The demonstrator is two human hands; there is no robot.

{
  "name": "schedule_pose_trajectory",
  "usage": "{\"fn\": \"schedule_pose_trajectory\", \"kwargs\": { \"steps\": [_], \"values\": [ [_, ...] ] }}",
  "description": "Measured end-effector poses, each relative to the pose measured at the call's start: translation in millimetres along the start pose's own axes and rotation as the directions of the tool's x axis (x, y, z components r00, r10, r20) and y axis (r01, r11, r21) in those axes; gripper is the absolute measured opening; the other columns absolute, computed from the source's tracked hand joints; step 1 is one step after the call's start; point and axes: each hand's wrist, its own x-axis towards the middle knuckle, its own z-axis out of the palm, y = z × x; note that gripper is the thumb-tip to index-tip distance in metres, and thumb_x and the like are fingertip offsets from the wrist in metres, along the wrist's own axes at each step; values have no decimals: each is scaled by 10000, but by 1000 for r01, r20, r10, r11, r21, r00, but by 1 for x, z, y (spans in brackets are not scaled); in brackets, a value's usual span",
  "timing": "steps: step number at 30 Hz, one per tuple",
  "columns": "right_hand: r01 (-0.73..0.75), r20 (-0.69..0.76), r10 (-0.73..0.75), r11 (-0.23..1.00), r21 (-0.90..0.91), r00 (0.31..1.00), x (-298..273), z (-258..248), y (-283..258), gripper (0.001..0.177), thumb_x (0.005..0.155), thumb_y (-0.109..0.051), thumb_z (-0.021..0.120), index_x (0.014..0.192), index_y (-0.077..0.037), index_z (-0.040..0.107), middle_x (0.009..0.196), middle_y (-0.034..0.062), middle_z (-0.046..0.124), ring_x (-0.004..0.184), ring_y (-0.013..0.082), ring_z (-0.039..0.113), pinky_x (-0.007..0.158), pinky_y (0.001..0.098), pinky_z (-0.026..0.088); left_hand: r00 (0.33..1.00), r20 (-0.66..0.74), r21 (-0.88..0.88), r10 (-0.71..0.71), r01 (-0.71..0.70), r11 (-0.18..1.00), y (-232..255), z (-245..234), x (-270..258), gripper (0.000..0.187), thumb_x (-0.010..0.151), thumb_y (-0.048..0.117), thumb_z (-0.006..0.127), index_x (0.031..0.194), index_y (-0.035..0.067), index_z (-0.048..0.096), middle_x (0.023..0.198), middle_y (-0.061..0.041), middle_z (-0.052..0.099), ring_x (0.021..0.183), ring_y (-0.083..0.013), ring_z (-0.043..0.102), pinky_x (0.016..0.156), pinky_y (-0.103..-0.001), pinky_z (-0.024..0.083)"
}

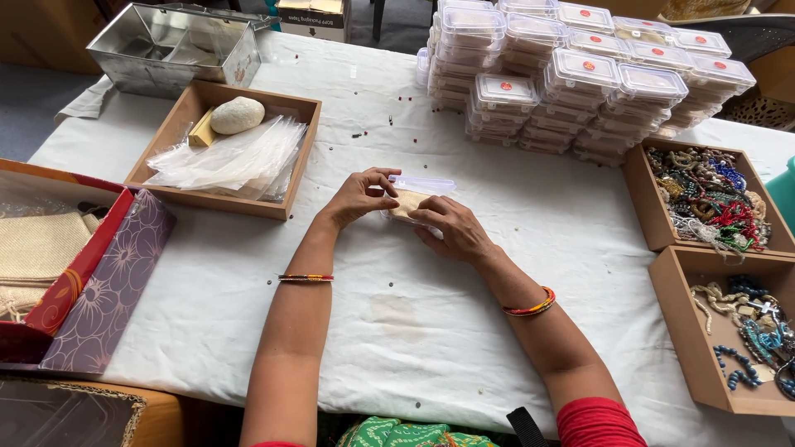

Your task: The person folds a small beige cloth pouch, places it into a clear plastic container, and stacks it with others. They then pick up a beaded necklace, place it into a small plastic bag, and wrap it in a beige cloth pouch before placing it into a plastic container.

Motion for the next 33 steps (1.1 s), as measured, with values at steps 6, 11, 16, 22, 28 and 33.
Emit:
{"fn": "schedule_pose_trajectory", "kwargs": {
  "steps": [6, 11, 16, 22, 28, 33],
  "values": [
    [-67, 132, 74, 996, -62, 989, 1, 4, -4, 518, 870, -405, 802, 1337, -258, 634, 1179, 89, 588, 1076, 300, 615, 929, 472, 538, 1000, 24, 57, -9, 8, 998, 10, 9, -4, 680, 684, 127, 920, 1308, 174, 654, 1390, -95, 677, 1184, -232, 681, 1020, -353, 560],
    [-16, 32, 19, 996, -89, 999, -2, 6, 2, 461, 862, -428, 810, 1217, -176, 658, 1119, 90, 631, 1036, 284, 632, 922, 445, 510, 997, -24, 148, -79, 82, 986, 27, 17, -10, 783, 658, 75, 872, 1377, 222, 597, 1404, -50, 599, 1245, -247, 633, 1061, -361, 555],
    [-1, -21, -2, 988, -155, 1000, 0, 1, -3, 342, 875, -440, 819, 999, -149, 690, 979, 49, 675, 949, 230, 675, 962, 440, 469, 995, -48, 210, -92, 100, 972, 25, 19, -8, 759, 646, 115, 865, 1349, 249, 611, 1429, -33, 566, 1306, -259, 596, 1074, -369, 506],
    [-39, 2, 39, 995, -91, 999, 2, 1, -2, 301, 845, -424, 824, 954, -159, 733, 997, 20, 711, 936, 216, 687, 971, 450, 453, 997, 10, 181, -75, 72, 981, 18, 15, -4, 791, 629, 106, 878, 1341, 247, 564, 1434, -45, 513, 1345, -283, 537, 1098, -405, 482],
    [-3, -36, -1, 991, -130, 999, 0, 4, 1, 419, 857, -430, 829, 1068, -105, 667, 977, 72, 692, 927, 227, 667, 974, 452, 458, 985, -68, 227, -156, 168, 959, 4, 13, 5, 700, 611, 77, 856, 1240, 227, 587, 1400, -41, 570, 1341, -266, 582, 1126, -387, 526],
    [-166, 97, 175, 981, -96, 980, -10, 18, 18, 458, 951, -455, 794, 1261, -168, 615, 924, -12, 684, 911, 143, 684, 1109, 436, 463, 980, -68, 141, -186, 194, 971, -3, 12, 6, 871, 668, 71, 854, 1374, 225, 368, 1472, -108, 560, 1351, -280, 578, 1119, -409, 549]
  ]
}}
